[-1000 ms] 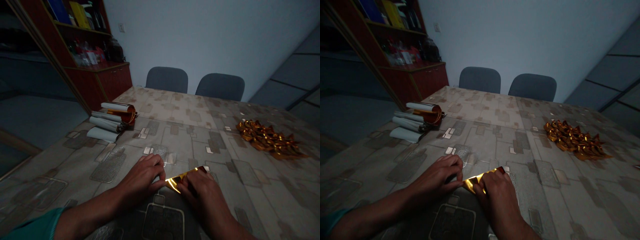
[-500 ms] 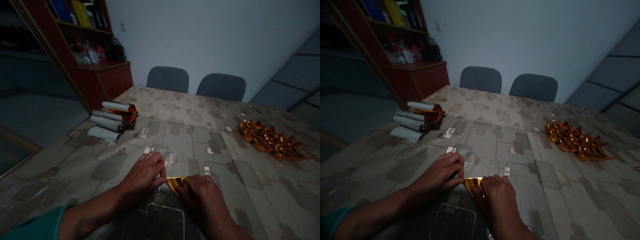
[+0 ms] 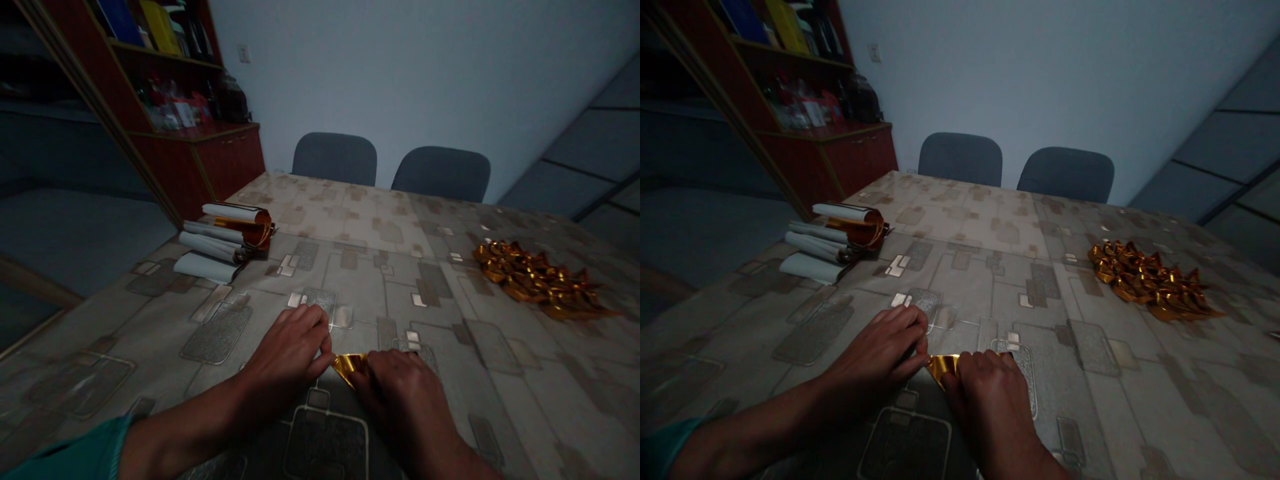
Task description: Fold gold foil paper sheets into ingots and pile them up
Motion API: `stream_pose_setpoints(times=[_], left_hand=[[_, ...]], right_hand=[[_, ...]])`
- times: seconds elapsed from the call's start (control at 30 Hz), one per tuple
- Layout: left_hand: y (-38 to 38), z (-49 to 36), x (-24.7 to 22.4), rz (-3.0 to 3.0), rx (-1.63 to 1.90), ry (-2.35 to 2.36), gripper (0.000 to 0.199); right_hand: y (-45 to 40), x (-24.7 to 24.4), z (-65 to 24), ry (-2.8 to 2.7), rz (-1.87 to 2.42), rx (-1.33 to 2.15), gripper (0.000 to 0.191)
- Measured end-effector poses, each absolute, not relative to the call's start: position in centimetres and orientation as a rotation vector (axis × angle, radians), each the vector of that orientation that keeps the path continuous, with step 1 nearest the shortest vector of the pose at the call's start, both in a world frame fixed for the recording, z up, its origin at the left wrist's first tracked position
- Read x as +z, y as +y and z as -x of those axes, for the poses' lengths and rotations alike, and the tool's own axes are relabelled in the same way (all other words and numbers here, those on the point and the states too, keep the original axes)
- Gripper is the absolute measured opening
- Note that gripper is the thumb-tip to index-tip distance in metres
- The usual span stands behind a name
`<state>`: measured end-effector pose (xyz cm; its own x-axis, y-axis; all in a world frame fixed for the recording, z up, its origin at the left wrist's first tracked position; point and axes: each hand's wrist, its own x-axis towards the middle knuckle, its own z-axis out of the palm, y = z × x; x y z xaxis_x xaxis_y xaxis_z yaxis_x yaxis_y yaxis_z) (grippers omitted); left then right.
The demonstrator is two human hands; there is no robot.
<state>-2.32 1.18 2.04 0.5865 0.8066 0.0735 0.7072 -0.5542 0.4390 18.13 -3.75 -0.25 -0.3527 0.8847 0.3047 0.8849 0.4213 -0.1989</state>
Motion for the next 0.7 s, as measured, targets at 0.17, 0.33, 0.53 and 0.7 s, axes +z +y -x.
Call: stream_pose_setpoints(times=[0.17,0.33,0.53,0.7], left_hand=[[1.1,2.2,2.3,-2.461,0.355,1.267,0.007],[1.2,2.4,2.3,-2.489,0.359,1.26,0.007],[1.1,2.6,2.0,-2.532,0.375,1.28,0.009],[1.1,2.6,1.3,-2.744,0.422,1.207,0.004]], right_hand=[[-3.8,-0.2,-18.0,-2.328,1.512,-0.063,0.02],[-3.8,0.0,-17.5,-2.329,1.501,-0.15,0.015],[-3.8,0.3,-17.2,-2.416,1.493,-0.238,0.014],[-3.9,-0.2,-17.4,-2.419,1.463,-0.285,0.013]])
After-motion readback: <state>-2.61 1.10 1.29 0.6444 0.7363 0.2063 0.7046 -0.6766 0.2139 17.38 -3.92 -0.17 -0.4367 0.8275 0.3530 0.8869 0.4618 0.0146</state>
